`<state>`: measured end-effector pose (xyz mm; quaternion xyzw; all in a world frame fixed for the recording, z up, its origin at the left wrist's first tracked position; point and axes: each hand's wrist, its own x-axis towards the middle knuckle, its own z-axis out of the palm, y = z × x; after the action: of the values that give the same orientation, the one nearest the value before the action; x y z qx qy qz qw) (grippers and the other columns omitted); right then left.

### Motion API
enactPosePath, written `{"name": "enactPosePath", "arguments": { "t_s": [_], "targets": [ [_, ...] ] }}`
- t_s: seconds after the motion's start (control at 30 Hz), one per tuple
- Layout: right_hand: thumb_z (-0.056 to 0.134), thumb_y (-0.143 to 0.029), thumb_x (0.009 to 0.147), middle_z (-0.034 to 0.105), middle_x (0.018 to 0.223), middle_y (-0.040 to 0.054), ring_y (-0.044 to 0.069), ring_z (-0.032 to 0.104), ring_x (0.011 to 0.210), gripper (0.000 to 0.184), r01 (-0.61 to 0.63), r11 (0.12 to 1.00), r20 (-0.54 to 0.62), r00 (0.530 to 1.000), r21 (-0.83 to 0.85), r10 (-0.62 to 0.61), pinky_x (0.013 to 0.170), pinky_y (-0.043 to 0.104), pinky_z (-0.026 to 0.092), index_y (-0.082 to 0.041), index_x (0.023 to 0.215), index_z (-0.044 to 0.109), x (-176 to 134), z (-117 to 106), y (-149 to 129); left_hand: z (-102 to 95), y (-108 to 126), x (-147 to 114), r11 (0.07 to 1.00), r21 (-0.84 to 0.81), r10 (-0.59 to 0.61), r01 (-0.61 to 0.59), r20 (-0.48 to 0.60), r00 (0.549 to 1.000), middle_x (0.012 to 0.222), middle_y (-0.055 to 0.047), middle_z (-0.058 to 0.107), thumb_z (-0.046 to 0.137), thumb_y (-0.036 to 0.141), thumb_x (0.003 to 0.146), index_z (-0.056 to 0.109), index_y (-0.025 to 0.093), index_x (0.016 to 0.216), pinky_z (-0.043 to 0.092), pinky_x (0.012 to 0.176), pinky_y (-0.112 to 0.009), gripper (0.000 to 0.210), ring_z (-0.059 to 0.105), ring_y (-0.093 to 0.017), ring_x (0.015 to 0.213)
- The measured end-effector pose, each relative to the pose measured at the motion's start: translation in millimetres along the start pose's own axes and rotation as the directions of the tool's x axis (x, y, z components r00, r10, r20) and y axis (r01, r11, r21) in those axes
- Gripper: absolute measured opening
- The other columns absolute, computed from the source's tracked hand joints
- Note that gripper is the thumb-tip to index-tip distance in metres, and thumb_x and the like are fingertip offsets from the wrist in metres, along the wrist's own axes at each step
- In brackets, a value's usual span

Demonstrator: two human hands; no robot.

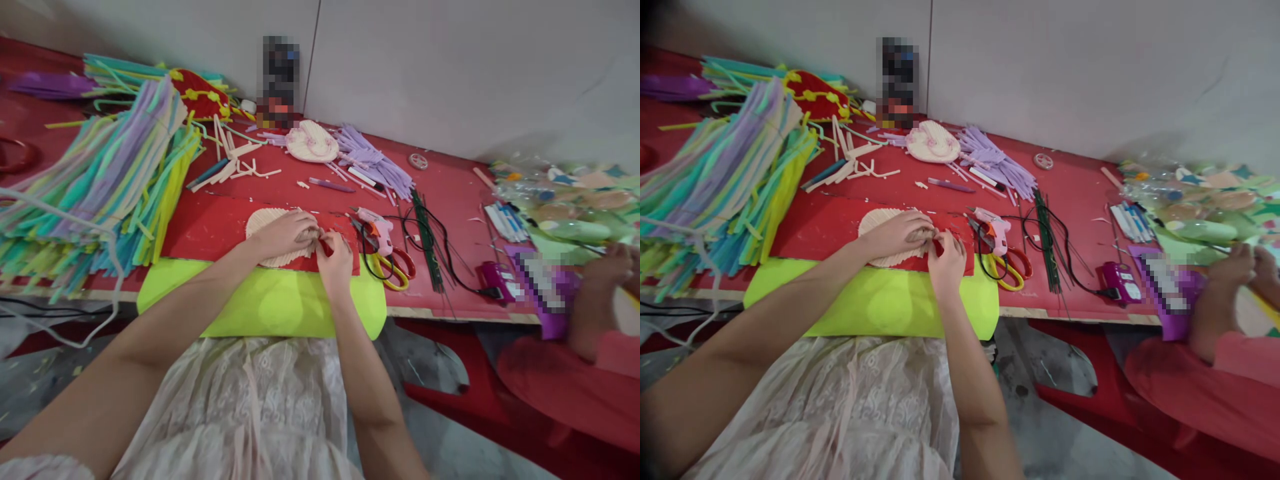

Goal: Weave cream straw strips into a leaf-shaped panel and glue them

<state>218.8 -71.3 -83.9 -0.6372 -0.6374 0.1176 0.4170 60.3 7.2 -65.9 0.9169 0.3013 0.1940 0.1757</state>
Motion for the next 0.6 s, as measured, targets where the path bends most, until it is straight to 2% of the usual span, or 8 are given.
{"name": "enactPosePath", "arguments": {
  "t_s": [0.37, 0.6],
  "targets": [
    [0.054, -0.027, 0.087, 0.069, 0.098, 0.0069, 0.023, 0.063, 0.099, 0.010, -0.052, 0.999, 0.002, 0.999, 0.007, 0.052, 0.090, 0.041, 0.046, -0.024, 0.096, 0.058, 0.5, 4.6, 1.5, 2.0, -2.3, 0.5, 1.000, 0.004, -0.001, 0.001, 0.009, 1.000, 0.120, -0.011, 0.058, 0.047, 0.035, 0.092, 0.058, 0.018, 0.118, 0.037, 0.102, -0.039, 0.033, 0.051, -0.023, 0.115],
    [0.055, -0.027, 0.087, 0.069, 0.093, 0.0053, 0.022, 0.064, 0.096, 0.008, -0.041, 0.999, -0.014, 0.999, -0.002, 0.041, 0.089, 0.039, 0.047, -0.024, 0.094, 0.058, 1.4, 5.2, 2.8, 0.1, -0.2, 0.5, 1.000, 0.003, 0.004, -0.004, 0.002, 1.000, 0.120, -0.011, 0.059, 0.046, 0.035, 0.093, 0.058, 0.016, 0.117, 0.037, 0.102, -0.038, 0.033, 0.051, -0.023, 0.115]
  ]
}}
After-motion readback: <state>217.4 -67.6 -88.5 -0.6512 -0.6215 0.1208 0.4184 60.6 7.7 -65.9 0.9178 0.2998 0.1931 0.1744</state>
